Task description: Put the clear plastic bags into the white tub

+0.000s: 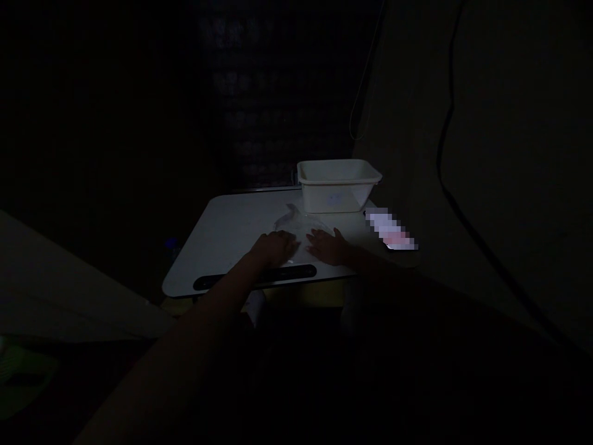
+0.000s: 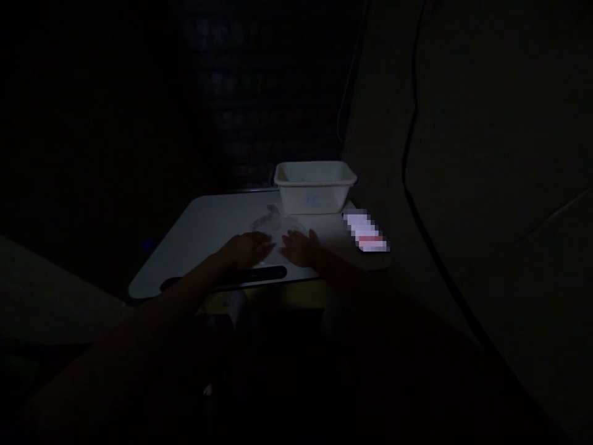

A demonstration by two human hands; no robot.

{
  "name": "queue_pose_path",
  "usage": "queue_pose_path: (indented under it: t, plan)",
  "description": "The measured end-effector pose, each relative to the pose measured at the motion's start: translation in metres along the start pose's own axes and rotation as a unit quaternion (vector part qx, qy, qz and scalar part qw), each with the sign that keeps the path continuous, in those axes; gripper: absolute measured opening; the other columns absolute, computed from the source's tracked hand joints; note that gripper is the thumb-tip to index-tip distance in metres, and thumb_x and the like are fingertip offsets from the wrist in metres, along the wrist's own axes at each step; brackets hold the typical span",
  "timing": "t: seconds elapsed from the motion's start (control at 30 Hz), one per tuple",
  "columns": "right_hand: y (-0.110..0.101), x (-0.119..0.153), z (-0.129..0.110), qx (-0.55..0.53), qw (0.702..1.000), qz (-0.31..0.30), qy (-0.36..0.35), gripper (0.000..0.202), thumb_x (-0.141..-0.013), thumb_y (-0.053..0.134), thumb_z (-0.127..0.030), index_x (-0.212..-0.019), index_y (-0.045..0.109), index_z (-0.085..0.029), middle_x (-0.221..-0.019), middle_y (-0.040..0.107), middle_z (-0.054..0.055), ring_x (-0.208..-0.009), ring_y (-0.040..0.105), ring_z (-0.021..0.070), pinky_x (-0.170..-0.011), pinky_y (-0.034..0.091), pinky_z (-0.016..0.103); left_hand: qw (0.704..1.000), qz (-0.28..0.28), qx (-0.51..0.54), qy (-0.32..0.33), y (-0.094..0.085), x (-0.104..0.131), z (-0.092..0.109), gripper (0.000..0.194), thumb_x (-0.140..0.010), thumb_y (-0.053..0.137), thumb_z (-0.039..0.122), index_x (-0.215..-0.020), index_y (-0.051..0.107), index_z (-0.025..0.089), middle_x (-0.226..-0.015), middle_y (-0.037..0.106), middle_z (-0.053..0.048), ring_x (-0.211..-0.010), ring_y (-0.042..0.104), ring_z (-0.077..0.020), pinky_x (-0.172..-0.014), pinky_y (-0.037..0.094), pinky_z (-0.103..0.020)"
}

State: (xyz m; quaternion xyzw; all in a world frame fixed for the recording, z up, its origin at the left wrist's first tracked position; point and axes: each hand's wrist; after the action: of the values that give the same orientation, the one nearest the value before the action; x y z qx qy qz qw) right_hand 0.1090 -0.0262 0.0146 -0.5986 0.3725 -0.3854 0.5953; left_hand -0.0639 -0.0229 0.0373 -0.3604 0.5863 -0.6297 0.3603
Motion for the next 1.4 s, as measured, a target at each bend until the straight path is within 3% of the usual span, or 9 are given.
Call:
queue_pose_path:
  t: [0.17,0.27,0.37,0.53,0.77,0.9,1.13,1.27,1.4]
  plan:
    - [-0.005,0.004,-0.005,0.018,0.999,-0.026,0.031,0.049,-0.082,0.025,-0.043,-0.122,0.036,-0.016,-0.131,0.034,0.016,-0.117,0.033,0.0278,-0.088,0.026,0.056,0.997,-0.019,-0.058,-0.055,0.007,0.002,-0.007,0.044,-0.084,0.020,0.041,-0.116,0.038,0.016,-0.124,0.039,-0.013,-0.111,0.036,-0.0274,-0.084,0.030,-0.047]
    - [-0.010,0.005,-0.007,0.032,0.999,-0.024,0.037,0.046,-0.081,0.030,-0.044,-0.114,0.045,-0.016,-0.121,0.046,0.016,-0.109,0.042,0.0290,-0.085,0.030,0.053,0.991,-0.033,-0.070,-0.105,0.006,0.003,-0.012,0.046,-0.083,0.021,0.042,-0.117,0.036,0.014,-0.126,0.037,-0.014,-0.114,0.032,-0.0290,-0.085,0.028,-0.050]
    - [-0.016,0.001,-0.004,0.042,0.999,0.014,0.030,0.035,-0.081,0.033,-0.033,-0.102,0.054,-0.014,-0.108,0.056,0.014,-0.100,0.050,0.0257,-0.086,0.032,0.047,0.987,-0.033,-0.072,-0.139,0.005,0.001,-0.015,0.048,-0.083,0.021,0.039,-0.121,0.033,0.011,-0.130,0.031,-0.016,-0.118,0.026,-0.0308,-0.088,0.024,-0.052]
    - [-0.003,-0.008,0.007,0.014,0.996,0.072,-0.043,0.042,-0.083,0.024,-0.021,-0.118,0.042,-0.005,-0.126,0.042,0.015,-0.117,0.034,0.0174,-0.095,0.029,0.030,1.000,0.011,-0.025,-0.010,0.017,-0.007,-0.001,0.049,-0.085,0.017,0.037,-0.127,0.025,0.013,-0.136,0.022,-0.012,-0.125,0.016,-0.0229,-0.095,0.021,-0.043]
    - [0.027,-0.006,0.014,0.015,0.997,0.081,-0.007,0.049,-0.084,0.023,-0.037,-0.126,0.032,-0.012,-0.134,0.029,0.014,-0.122,0.026,0.0246,-0.093,0.022,0.052,0.999,-0.022,-0.023,-0.029,0.029,-0.006,0.014,0.060,-0.083,0.017,0.047,-0.131,0.017,0.011,-0.138,0.015,-0.015,-0.125,0.011,-0.0278,-0.096,0.014,-0.048]
    - [0.019,-0.006,0.023,0.004,0.996,0.086,0.023,0.044,-0.084,0.025,-0.036,-0.121,0.038,-0.018,-0.132,0.034,0.010,-0.120,0.029,0.0231,-0.093,0.020,0.054,0.997,-0.024,-0.039,-0.069,0.025,-0.006,0.006,0.065,-0.080,0.018,0.054,-0.130,0.020,0.012,-0.137,0.018,-0.016,-0.124,0.013,-0.0311,-0.092,0.015,-0.053]
    - [-0.006,-0.003,0.041,-0.030,0.985,0.126,0.112,0.035,-0.077,0.036,-0.020,-0.107,0.052,-0.015,-0.114,0.053,0.009,-0.103,0.046,0.0196,-0.085,0.032,0.034,0.997,-0.028,-0.040,-0.053,0.006,0.001,0.007,0.056,-0.079,0.023,0.054,-0.117,0.040,0.017,-0.127,0.037,-0.015,-0.116,0.030,-0.0313,-0.088,0.022,-0.054]
    - [-0.003,-0.002,0.045,-0.016,0.983,0.113,0.142,0.034,-0.077,0.040,-0.028,-0.106,0.053,-0.016,-0.110,0.054,0.009,-0.099,0.046,0.0208,-0.081,0.032,0.034,0.997,0.033,-0.058,-0.033,0.004,-0.001,0.003,0.044,-0.081,0.025,0.047,-0.096,0.055,0.019,-0.106,0.052,-0.011,-0.102,0.043,-0.0257,-0.084,0.030,-0.046]
    - [-0.001,-0.008,0.044,-0.024,0.983,0.110,0.148,0.029,-0.076,0.041,-0.034,-0.093,0.059,-0.020,-0.101,0.057,0.008,-0.096,0.047,0.0214,-0.077,0.031,0.034,0.996,0.072,-0.046,-0.024,0.014,-0.012,-0.006,0.035,-0.081,0.029,0.038,-0.095,0.054,0.017,-0.110,0.048,-0.012,-0.105,0.040,-0.0237,-0.081,0.035,-0.038]
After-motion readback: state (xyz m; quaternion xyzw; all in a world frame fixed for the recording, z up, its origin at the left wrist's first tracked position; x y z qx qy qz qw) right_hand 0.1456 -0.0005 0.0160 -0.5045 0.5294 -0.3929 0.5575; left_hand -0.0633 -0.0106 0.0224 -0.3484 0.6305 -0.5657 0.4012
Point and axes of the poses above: each hand's wrist, its own x-axis away from the middle knuckle, its own y-axis out of the palm, z = x × y
